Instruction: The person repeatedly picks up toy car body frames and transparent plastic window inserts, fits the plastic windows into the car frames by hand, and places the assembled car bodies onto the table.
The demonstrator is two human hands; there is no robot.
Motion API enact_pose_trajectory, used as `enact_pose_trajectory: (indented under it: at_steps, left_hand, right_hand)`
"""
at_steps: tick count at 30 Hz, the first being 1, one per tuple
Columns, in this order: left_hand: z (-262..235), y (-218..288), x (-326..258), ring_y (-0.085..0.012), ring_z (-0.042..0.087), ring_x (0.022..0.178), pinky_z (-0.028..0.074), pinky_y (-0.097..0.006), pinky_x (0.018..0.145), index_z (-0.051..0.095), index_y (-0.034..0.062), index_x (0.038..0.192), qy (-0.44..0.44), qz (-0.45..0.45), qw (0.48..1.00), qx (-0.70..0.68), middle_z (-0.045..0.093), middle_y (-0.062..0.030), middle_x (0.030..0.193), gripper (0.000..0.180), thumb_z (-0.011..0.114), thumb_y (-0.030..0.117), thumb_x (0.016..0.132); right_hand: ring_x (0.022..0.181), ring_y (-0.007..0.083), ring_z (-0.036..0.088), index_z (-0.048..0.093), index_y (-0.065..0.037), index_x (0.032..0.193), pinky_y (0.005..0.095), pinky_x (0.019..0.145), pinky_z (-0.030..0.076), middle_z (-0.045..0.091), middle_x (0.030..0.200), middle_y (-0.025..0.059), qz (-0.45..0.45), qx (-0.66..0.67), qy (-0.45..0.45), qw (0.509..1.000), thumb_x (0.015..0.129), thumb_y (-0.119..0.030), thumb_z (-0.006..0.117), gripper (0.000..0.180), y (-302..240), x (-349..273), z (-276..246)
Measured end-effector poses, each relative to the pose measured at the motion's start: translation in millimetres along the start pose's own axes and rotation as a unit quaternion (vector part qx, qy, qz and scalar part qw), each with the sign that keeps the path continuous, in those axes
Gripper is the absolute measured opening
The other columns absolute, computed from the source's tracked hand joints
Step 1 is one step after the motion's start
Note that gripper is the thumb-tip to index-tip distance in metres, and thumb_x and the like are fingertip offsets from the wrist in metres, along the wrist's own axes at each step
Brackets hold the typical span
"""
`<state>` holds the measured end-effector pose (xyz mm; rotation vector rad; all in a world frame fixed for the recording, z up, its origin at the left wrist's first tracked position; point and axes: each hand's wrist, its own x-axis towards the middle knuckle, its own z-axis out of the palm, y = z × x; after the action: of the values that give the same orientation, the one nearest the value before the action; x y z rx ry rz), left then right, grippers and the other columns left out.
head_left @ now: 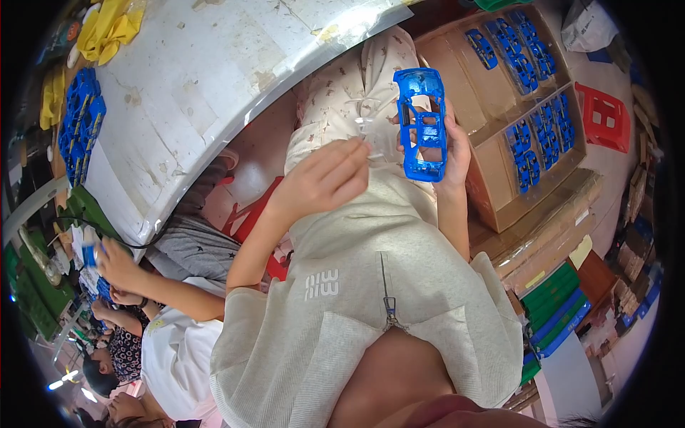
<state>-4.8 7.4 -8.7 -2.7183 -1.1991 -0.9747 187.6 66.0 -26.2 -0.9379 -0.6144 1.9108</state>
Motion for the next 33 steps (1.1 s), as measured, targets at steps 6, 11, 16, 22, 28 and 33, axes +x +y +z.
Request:
enact_pose_trajectory:
  at_steps: [6, 11, 16, 22, 28, 33]
  left_hand:
    - [7.8, 18.1, 14.2, -0.0278, 0.061, 0.086, 0.054, -0.034, 0.072, 0.053, -0.0009, 0.077, 0.096, 0.052, 0.990, -0.084, 0.061, -0.0158, 0.088, 0.018, 0.065, -0.003, 0.065]
    - [10.4, 18.0, 22.8, -0.0255, 0.061, 0.086, 0.052, -0.032, 0.073, 0.056, 0.0018, 0.080, 0.080, -0.002, 0.986, -0.149, 0.059, -0.0113, 0.089, 0.018, 0.065, 0.004, 0.064]
    - [19.1, 23.0, 28.0, -0.0247, 0.061, 0.085, 0.051, -0.031, 0.067, 0.060, 0.0002, 0.080, 0.117, -0.116, 0.966, -0.197, 0.060, -0.0107, 0.086, 0.018, 0.065, 0.002, 0.063]
    - [24.3, 31.0, 29.2, -0.0225, 0.062, 0.085, 0.050, -0.030, 0.066, 0.062, 0.0039, 0.083, 0.120, -0.139, 0.970, -0.160, 0.062, -0.0067, 0.085, 0.024, 0.068, -0.003, 0.061]
    - [19.2, 31.5, 35.2, -0.0228, 0.055, 0.101, 0.042, -0.038, 0.084, 0.062, 0.0063, 0.087, 0.025, -0.147, 0.981, -0.123, 0.061, -0.0059, 0.094, 0.022, 0.068, 0.012, 0.066]
    - [13.2, 27.2, 37.4, -0.0251, 0.048, 0.111, 0.034, -0.042, 0.092, 0.060, 0.0079, 0.095, -0.047, -0.176, 0.975, -0.124, 0.058, -0.0072, 0.103, 0.029, 0.066, 0.020, 0.069]
  right_hand:
    - [0.099, 0.0250, 0.056, 0.029, -0.005, 0.128, 0.0351, 0.078, 0.050, 0.051, 0.113, 0.0175, 0.027, 0.054, -0.076, 0.995, 0.086, -0.028, 0.034, 0.047, 1.2, -2.9, 2.1]
    - [0.100, 0.0253, 0.055, 0.028, -0.004, 0.128, 0.0354, 0.082, 0.047, 0.051, 0.113, 0.0172, 0.011, 0.061, -0.098, 0.993, 0.088, -0.027, 0.034, 0.046, 0.7, -4.1, 5.7]
    - [0.099, 0.0288, 0.055, 0.030, 0.000, 0.125, 0.0365, 0.084, 0.045, 0.051, 0.109, 0.0246, -0.004, -0.026, -0.038, 0.999, 0.086, -0.035, 0.033, 0.052, 3.4, -4.8, 6.9]
    - [0.098, 0.0298, 0.055, 0.030, 0.000, 0.126, 0.0365, 0.084, 0.045, 0.051, 0.110, 0.0242, -0.014, -0.025, -0.034, 0.999, 0.086, -0.034, 0.033, 0.052, 6.8, -3.7, 4.5]
    - [0.102, 0.0281, 0.053, 0.030, -0.001, 0.126, 0.0369, 0.088, 0.043, 0.049, 0.114, 0.0219, 0.002, 0.005, -0.053, 0.999, 0.086, -0.034, 0.034, 0.052, 3.2, -5.6, 5.7]
    - [0.096, 0.0185, 0.054, 0.032, -0.006, 0.119, 0.0288, 0.083, 0.044, 0.050, 0.111, 0.0137, -0.009, 0.033, -0.072, 0.997, 0.089, -0.028, 0.038, 0.038, 2.1, -7.8, 12.4]
